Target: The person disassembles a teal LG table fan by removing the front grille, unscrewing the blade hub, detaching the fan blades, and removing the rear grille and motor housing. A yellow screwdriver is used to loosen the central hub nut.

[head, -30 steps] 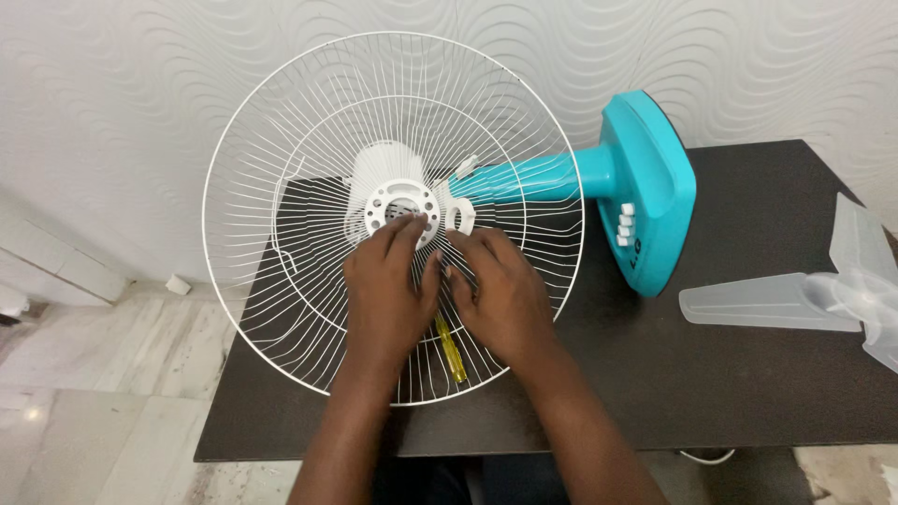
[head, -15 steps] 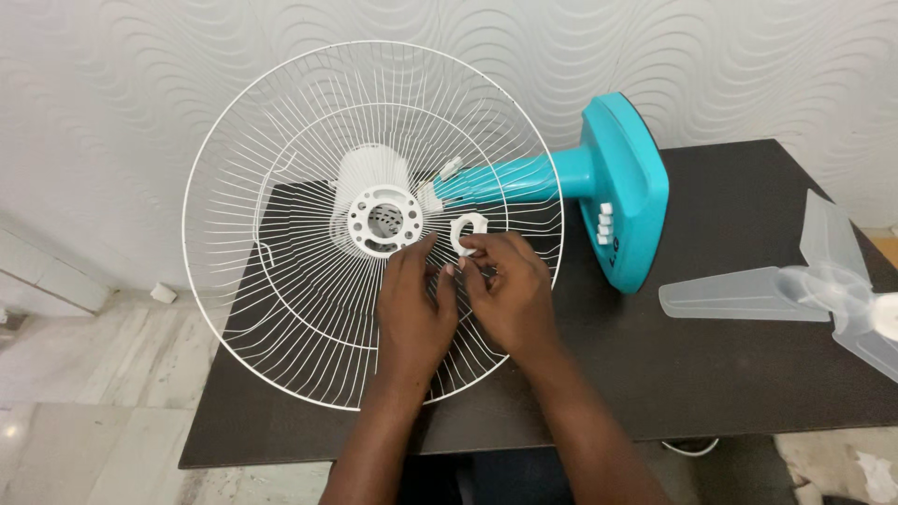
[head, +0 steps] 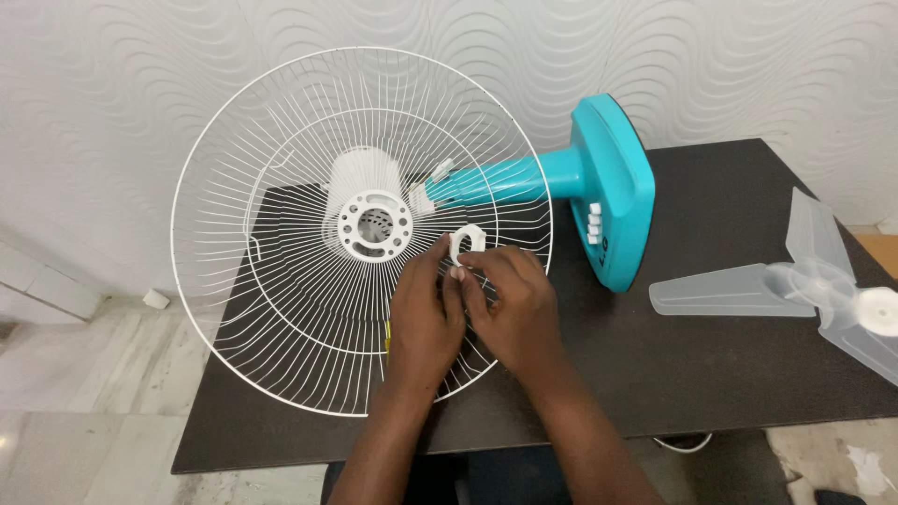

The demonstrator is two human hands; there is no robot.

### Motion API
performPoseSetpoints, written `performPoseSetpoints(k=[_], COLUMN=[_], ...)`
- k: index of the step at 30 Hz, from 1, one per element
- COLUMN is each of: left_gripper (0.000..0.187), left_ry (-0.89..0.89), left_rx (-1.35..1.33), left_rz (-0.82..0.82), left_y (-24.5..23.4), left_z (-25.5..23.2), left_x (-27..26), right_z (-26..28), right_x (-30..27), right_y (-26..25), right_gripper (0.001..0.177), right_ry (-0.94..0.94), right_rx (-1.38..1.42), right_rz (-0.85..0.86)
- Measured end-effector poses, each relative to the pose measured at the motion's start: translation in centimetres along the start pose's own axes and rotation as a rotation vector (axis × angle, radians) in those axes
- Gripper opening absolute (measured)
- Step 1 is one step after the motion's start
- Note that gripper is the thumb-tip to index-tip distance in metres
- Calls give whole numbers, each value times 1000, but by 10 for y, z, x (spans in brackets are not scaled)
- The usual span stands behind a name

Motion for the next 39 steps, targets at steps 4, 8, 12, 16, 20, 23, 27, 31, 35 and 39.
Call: performPoseSetpoints(k=[4,8,12,16,20,23,27,31,35,39], left_gripper=[34,34,36,34,35,35,35,34,32,30], left_ry=[66,100,-33,-142,-185,-204,-95,-56,120,229], left_rx=[-51,-96,-151,-337,-475,-551,-368,-243,-119,-108], left_rz=[-30,-19,19,63,55,70,59,97,101,110], left_y=[4,5,10,22,38,46,46,51,57,65], left_z=[0,0,6,5,-1,-5,-20,-34,-55,-68], left_x=[-2,-3,-4,-8,-16,-18,-22,-34,-45,-58], right_z=[-4,-3,-8,-17,-42,-61,-70,-79,-92,-98], right_x=[-5,-8,-14,-25,-35,-45,-51,-54,-65,-73], right_y=[-3,-7,-16,-27,-32,-35,-42,-55,-69,-84], right_gripper=[11,13,14,22,38,45,42,35,26,24], right_ry=[-51,-107,-71,51,268,420,438,481,674,800], right_rx=[-158,-147,-73,-26,311,304,277,244,118,191], right_rz=[-46,-89,-114,-199,-239,-228,-228,-221,-211,-215])
Point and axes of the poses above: each hand's wrist, its own x-axis towards the middle knuckle, its own y-axis out of the palm, z = x × y, the point moved 8 cm from there along x, towards the middle knuckle, and after that the axes turned 6 degrees about -z, right-handed, at the moved point
